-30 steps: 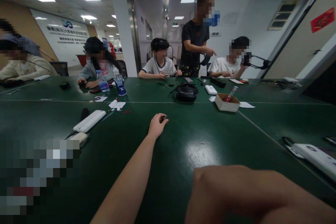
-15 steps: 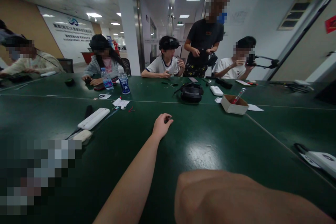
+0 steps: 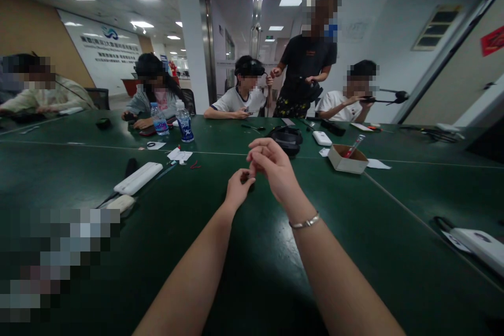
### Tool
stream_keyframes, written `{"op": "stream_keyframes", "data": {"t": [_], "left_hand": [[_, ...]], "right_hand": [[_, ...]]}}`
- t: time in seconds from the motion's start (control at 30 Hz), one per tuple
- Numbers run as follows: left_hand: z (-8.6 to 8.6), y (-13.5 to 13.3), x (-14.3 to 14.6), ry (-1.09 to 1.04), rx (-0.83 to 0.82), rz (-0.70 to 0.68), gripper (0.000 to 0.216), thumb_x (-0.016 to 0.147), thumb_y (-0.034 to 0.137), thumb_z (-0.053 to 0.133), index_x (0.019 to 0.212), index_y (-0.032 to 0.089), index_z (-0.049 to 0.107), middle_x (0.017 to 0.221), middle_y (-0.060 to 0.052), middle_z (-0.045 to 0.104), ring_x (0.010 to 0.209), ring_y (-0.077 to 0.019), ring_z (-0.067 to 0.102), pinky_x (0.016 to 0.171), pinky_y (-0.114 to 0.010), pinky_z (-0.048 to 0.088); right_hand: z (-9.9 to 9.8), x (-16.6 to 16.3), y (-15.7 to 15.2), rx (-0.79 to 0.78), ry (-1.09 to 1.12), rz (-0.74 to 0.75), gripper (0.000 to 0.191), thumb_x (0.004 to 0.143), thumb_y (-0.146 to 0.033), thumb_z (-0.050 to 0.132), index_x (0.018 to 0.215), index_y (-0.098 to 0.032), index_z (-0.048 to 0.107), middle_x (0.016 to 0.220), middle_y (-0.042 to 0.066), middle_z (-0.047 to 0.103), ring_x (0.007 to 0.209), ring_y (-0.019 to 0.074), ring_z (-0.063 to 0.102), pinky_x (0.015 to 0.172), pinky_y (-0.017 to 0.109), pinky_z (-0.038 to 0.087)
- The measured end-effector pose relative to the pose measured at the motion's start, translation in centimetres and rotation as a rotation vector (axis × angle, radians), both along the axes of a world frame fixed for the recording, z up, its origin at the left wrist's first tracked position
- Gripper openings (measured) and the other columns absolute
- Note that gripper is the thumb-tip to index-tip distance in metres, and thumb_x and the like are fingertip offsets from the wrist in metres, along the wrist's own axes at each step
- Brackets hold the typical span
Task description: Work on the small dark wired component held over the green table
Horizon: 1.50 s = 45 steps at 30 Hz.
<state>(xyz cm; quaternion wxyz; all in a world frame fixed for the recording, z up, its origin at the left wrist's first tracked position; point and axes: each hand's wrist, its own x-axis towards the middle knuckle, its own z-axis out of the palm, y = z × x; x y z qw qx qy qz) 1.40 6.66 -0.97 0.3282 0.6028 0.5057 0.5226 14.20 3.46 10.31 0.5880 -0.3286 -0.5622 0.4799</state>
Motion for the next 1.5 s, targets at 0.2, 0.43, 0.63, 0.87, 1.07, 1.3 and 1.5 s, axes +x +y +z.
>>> {"op": "stream_keyframes", "data": {"t": [0.2, 0.43, 0.63, 0.87, 1.07, 1.3, 1.5], "left_hand": [[-0.4, 1.1, -0.2, -0.338, 0.028, 0.004, 0.027, 0.07, 0.023, 0.072, 0.094, 0.016, 0.064, 0.085, -0.005, 0.066, 0.08, -0.0152, 0.063, 0.078, -0.03, 0.05], [-0.6, 1.7, -0.7, -0.638, -0.056, 0.012, 0.045, 0.065, 0.033, 0.077, 0.104, 0.018, 0.061, 0.079, -0.001, 0.061, 0.066, -0.0096, 0.057, 0.062, -0.022, 0.045], [-0.4, 1.2, -0.3, -0.627, -0.071, -0.056, 0.035, 0.066, 0.034, 0.076, 0.095, 0.017, 0.066, 0.088, -0.004, 0.065, 0.078, -0.0122, 0.061, 0.069, -0.023, 0.048], [-0.8, 1.6, -0.2, -0.61, -0.142, -0.127, 0.037, 0.066, 0.038, 0.076, 0.094, 0.015, 0.067, 0.095, -0.008, 0.069, 0.09, -0.0172, 0.064, 0.083, -0.032, 0.051], [-1.0, 1.0, -0.5, -0.522, -0.103, -0.124, 0.035, 0.067, 0.038, 0.075, 0.093, 0.016, 0.068, 0.094, -0.008, 0.069, 0.087, -0.0164, 0.064, 0.08, -0.031, 0.052], [-0.7, 0.8, -0.6, -0.472, -0.099, -0.136, 0.034, 0.067, 0.04, 0.075, 0.09, 0.016, 0.068, 0.09, -0.007, 0.068, 0.08, -0.0158, 0.063, 0.073, -0.029, 0.052], [-0.6, 0.9, -0.6, -0.403, -0.038, -0.034, 0.029, 0.07, 0.041, 0.072, 0.085, 0.016, 0.067, 0.083, -0.005, 0.066, 0.074, -0.0151, 0.062, 0.07, -0.029, 0.051]], "right_hand": [[-6.9, -1.1, 2.7, -0.37, -0.047, -0.223, 0.025, 0.077, -0.025, 0.059, 0.1, -0.021, 0.051, 0.07, -0.007, 0.053, 0.04, 0.0053, 0.05, 0.037, 0.017, 0.041], [-10.9, -1.7, 2.8, -0.363, 0.032, 0.124, 0.026, 0.084, -0.028, 0.06, 0.107, -0.019, 0.053, 0.072, -0.002, 0.062, 0.045, 0.0089, 0.058, 0.042, 0.02, 0.049], [-11.4, -1.1, 2.9, -0.361, 0.179, 0.091, 0.03, 0.077, -0.022, 0.069, 0.103, -0.018, 0.055, 0.073, 0.0, 0.064, 0.051, 0.0115, 0.063, 0.05, 0.024, 0.055], [-11.8, -1.1, 3.3, -0.346, 0.235, -0.022, 0.027, 0.076, -0.025, 0.071, 0.098, -0.017, 0.058, 0.065, -0.001, 0.062, 0.047, 0.0112, 0.061, 0.044, 0.022, 0.052], [-11.9, -1.0, 3.5, -0.344, 0.218, -0.036, 0.025, 0.077, -0.03, 0.069, 0.096, -0.016, 0.061, 0.062, -0.001, 0.062, 0.047, 0.0109, 0.061, 0.044, 0.021, 0.052], [-11.9, -0.8, 3.5, -0.342, 0.226, -0.027, 0.025, 0.078, -0.032, 0.068, 0.095, -0.016, 0.062, 0.066, 0.0, 0.063, 0.05, 0.0107, 0.061, 0.045, 0.021, 0.052], [-11.5, -0.7, 3.0, -0.332, 0.198, 0.027, 0.029, 0.074, -0.031, 0.072, 0.098, -0.018, 0.061, 0.072, 0.001, 0.066, 0.052, 0.011, 0.062, 0.049, 0.022, 0.053]]}}
